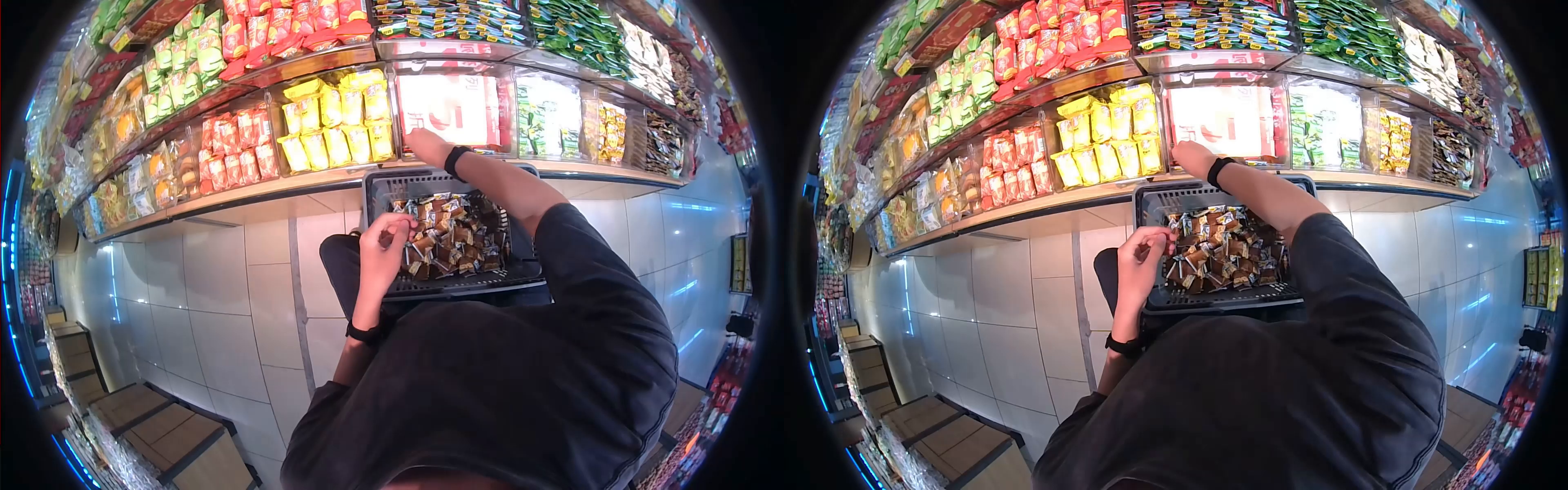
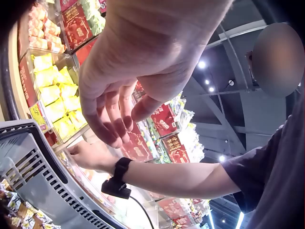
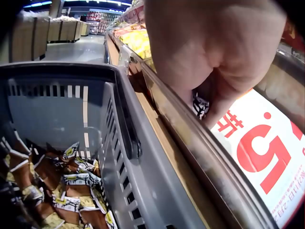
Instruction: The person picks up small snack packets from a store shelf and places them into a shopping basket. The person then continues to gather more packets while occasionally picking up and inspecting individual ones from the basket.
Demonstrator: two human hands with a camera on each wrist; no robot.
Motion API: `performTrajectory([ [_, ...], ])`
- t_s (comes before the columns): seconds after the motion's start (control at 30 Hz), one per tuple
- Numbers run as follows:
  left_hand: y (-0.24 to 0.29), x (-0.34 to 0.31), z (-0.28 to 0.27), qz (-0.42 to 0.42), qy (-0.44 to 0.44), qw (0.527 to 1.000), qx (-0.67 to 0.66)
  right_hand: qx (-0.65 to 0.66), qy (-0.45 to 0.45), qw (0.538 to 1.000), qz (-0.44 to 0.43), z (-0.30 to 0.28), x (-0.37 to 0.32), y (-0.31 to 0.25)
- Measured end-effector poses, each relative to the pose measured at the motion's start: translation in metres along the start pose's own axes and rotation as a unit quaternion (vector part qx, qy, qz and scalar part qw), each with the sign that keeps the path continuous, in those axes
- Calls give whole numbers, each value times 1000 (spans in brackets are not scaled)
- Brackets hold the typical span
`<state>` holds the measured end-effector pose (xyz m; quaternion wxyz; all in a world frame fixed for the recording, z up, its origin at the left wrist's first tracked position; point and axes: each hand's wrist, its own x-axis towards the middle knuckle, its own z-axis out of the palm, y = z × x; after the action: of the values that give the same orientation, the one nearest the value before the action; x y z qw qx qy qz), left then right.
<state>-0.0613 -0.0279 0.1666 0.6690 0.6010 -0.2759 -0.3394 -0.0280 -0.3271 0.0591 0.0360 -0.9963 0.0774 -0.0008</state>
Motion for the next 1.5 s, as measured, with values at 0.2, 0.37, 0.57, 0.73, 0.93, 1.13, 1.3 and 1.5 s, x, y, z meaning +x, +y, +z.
performTrajectory([
  [0.2,-6,-3,1,-21,-19,1000,0,21,-141,984,-111,2,7,15],
  [0.37,-12,-3,5,-11,-26,1000,4,250,-30,967,-24,16,3,19],
  [0.57,-9,-8,-1,-37,-14,999,-1,367,309,873,85,-77,-71,-21],
  [0.73,-42,-1,-15,-22,-62,988,142,304,63,941,138,5,-179,-49],
  [0.93,-142,37,15,31,-161,885,435,281,-37,950,133,114,-227,-63],
  [1.13,-204,45,30,-36,-264,730,630,269,-22,962,27,153,-218,-52],
  [1.3,-245,54,25,-35,-289,739,607,322,9,945,55,137,-225,-54],
  [1.5,-230,54,36,-129,-281,751,583,350,43,924,147,97,-232,-44],
])
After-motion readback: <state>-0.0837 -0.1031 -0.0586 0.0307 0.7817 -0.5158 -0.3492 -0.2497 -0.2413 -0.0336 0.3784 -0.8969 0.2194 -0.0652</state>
